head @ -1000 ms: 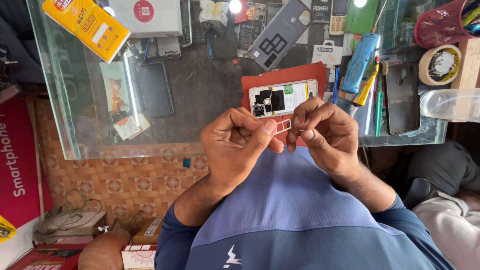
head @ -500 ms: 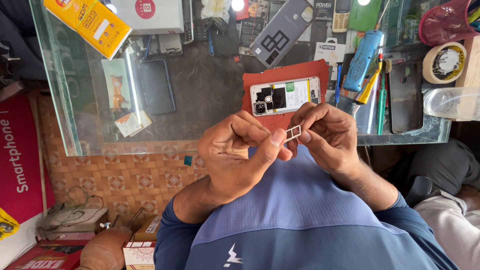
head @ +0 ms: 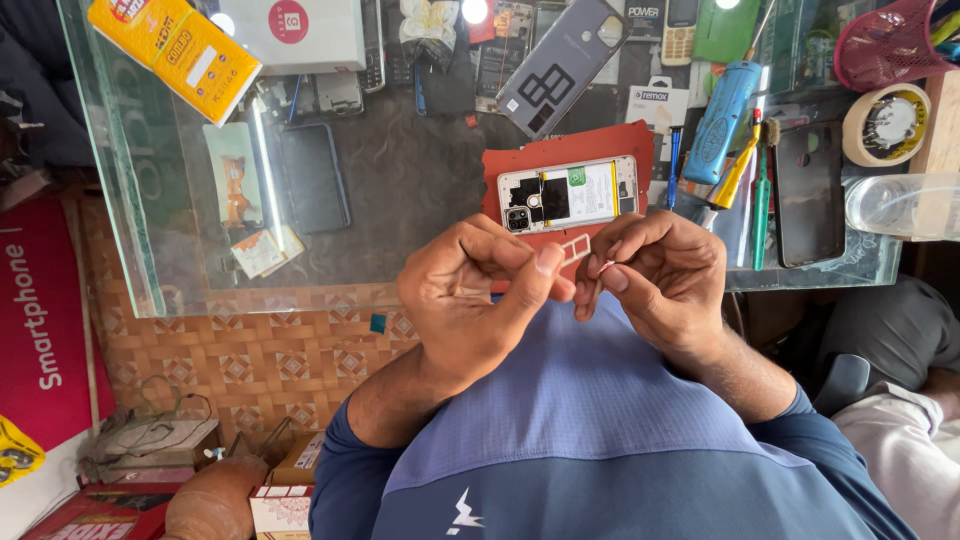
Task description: The person uses a blue screwdriver to remove screws from the internal frame of a disassembled white smartphone. They then use a hot air gun to heat the back cover of a separate grey smartphone, likely to soften adhesive for removal.
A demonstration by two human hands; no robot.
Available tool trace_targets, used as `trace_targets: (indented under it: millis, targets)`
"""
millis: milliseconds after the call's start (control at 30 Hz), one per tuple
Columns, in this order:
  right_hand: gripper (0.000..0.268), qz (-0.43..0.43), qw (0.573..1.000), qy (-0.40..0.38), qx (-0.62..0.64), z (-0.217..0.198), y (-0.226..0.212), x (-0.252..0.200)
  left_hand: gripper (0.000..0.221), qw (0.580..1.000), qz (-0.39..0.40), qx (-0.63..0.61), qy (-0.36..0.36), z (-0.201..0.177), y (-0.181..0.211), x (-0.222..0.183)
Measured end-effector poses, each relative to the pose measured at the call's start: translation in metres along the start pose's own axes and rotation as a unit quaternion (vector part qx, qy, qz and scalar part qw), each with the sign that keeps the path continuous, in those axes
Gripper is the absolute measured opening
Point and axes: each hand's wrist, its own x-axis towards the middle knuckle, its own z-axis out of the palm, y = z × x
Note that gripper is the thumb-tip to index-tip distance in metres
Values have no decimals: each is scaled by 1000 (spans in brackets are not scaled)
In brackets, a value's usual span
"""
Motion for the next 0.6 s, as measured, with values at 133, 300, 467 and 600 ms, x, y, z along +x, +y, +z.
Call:
trace_targets:
  millis: [133, 300, 467, 600]
  targets:
    - [8, -6, 1000, 5, -2, -3, 2, 1, 13, 1000, 3, 9, 11, -2, -15, 3]
    - [7, 0, 999, 26, 39, -7, 8, 2, 12, 1000, 0, 5, -1, -2, -28, 6]
    - [5, 24, 996, 83, 37, -8, 15, 4, 12, 1000, -5, 3, -8, 2, -36, 6]
    - [9, 23, 994, 105, 24, -7, 20, 8, 12, 1000, 20, 8, -15, 4, -42, 7]
